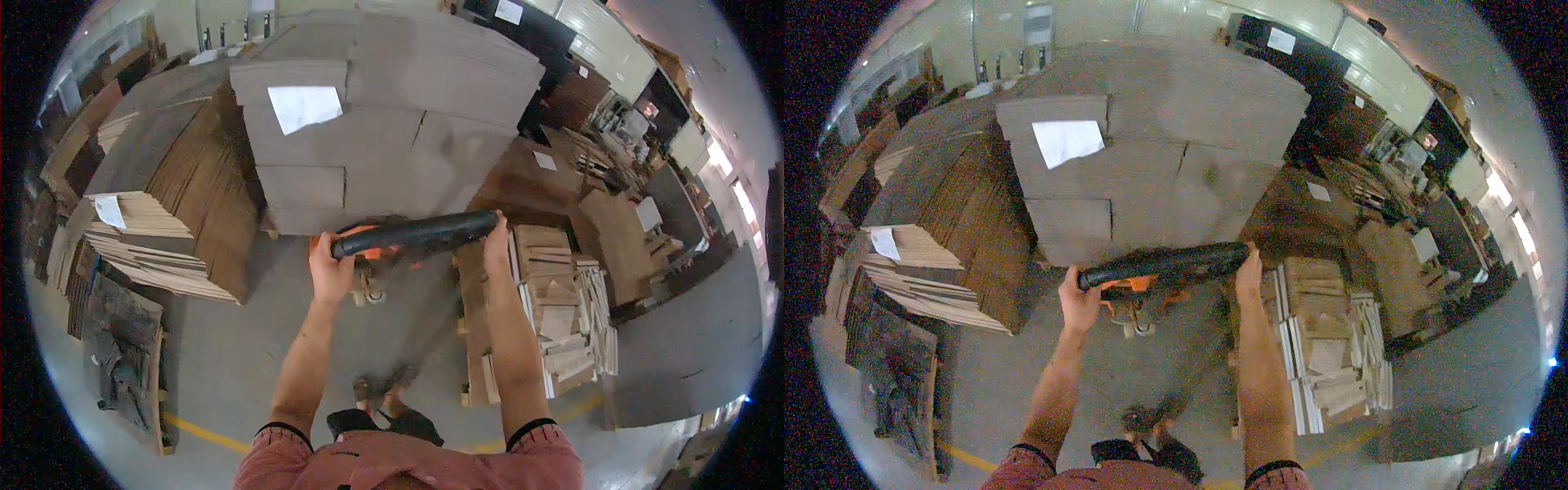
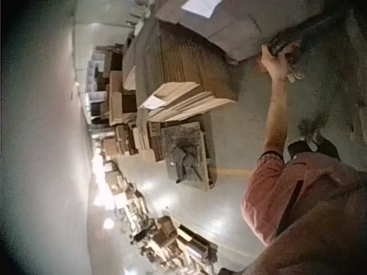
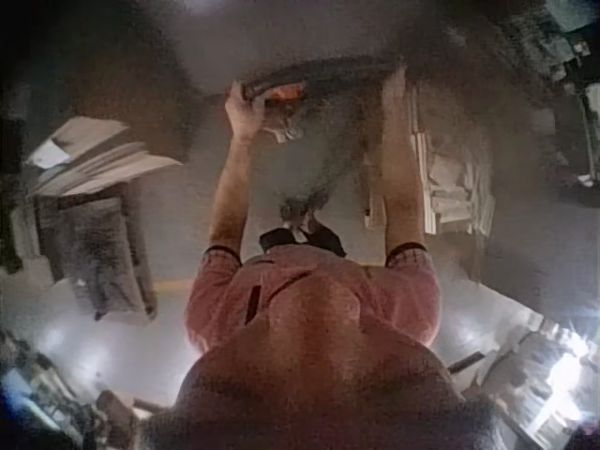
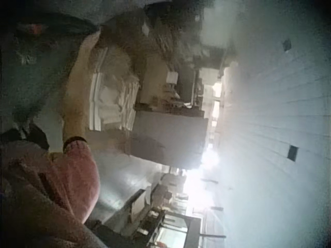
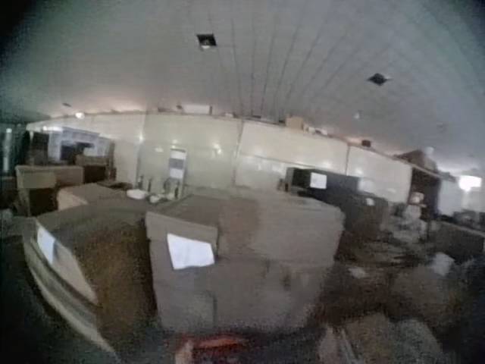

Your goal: The person pulls a pallet jack through a workshop, carries a bucket, moves a floor fan, and fits wooden trim strips onto cabinet panels by hand.

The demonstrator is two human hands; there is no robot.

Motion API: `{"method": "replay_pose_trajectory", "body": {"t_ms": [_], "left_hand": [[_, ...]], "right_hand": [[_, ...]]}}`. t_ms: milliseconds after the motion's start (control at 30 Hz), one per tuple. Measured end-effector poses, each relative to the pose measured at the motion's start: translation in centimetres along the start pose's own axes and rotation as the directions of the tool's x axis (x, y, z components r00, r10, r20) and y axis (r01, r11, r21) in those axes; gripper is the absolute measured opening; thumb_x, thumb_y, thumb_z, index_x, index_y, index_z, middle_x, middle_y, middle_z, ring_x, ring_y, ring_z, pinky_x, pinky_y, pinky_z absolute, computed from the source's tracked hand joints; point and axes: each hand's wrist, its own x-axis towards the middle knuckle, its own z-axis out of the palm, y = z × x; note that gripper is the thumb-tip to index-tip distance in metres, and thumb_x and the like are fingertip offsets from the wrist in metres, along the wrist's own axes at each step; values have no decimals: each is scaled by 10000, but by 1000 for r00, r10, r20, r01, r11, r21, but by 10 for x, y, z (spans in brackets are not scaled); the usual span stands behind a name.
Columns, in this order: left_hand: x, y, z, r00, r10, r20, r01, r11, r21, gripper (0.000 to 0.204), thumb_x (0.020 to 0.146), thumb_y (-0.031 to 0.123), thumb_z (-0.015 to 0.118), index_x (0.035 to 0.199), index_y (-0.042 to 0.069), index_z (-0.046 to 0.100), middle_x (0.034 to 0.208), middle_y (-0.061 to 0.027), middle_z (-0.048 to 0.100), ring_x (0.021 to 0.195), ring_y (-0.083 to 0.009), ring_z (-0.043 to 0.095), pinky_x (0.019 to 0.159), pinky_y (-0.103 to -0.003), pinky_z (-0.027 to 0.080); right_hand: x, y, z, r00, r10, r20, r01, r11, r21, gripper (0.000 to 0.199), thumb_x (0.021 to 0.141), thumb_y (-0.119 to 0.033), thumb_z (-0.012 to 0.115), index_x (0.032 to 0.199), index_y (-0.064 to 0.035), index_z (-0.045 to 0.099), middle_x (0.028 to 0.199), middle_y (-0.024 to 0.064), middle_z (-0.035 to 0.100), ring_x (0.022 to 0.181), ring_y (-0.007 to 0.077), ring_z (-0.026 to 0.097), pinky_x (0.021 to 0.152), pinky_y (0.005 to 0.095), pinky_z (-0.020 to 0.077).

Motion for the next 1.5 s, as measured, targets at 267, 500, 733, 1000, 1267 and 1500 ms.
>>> {"method": "replay_pose_trajectory", "body": {"t_ms": [267,500,733,1000,1267,1500], "left_hand": [[31,-6,46,948,124,-294,-93,989,118,320,848,207,712,712,8,501,552,-144,501,466,-237,473,489,-337,413],[51,-59,53,884,119,-451,-66,989,130,324,852,192,707,687,19,488,539,-116,504,473,-196,476,487,-315,411],[85,-61,59,857,163,-488,-88,981,172,295,827,155,704,691,43,467,545,-113,506,477,-193,452,495,-319,414],[121,-101,70,832,80,-549,31,981,191,278,836,140,676,705,26,460,554,-135,409,528,-186,352,501,-334,379],[131,-101,73,853,101,-513,8,978,206,263,871,122,645,712,27,458,561,-101,432,539,-167,354,515,-312,387],[111,-69,64,855,144,-498,-24,971,240,148,828,41,632,746,28,509,627,-107,566,565,-169,504,555,-309,437]], "right_hand": [[103,68,-27,984,-173,44,176,982,-69,514,990,-361,351,1167,72,565,1129,153,603,1095,234,521,969,379,381],[172,13,21,406,42,913,253,955,-156,397,943,-375,457,1108,-64,639,1032,71,643,948,165,571,827,343,446],[201,1,101,-187,182,965,199,969,-144,557,988,-449,414,1291,9,505,1184,136,625,985,207,623,882,359,488],[128,-137,112,-18,506,862,502,750,-430,598,895,-494,550,1243,-8,563,1046,132,682,875,208,658,696,340,518],[100,-116,99,384,-39,923,843,423,-333,599,711,-442,731,1129,-22,640,1022,195,672,965,364,633,853,402,495],[84,-105,86,443,-35,896,831,393,-395,641,698,-490,745,1138,-36,644,1149,223,627,1064,358,609,911,417,485]]}}
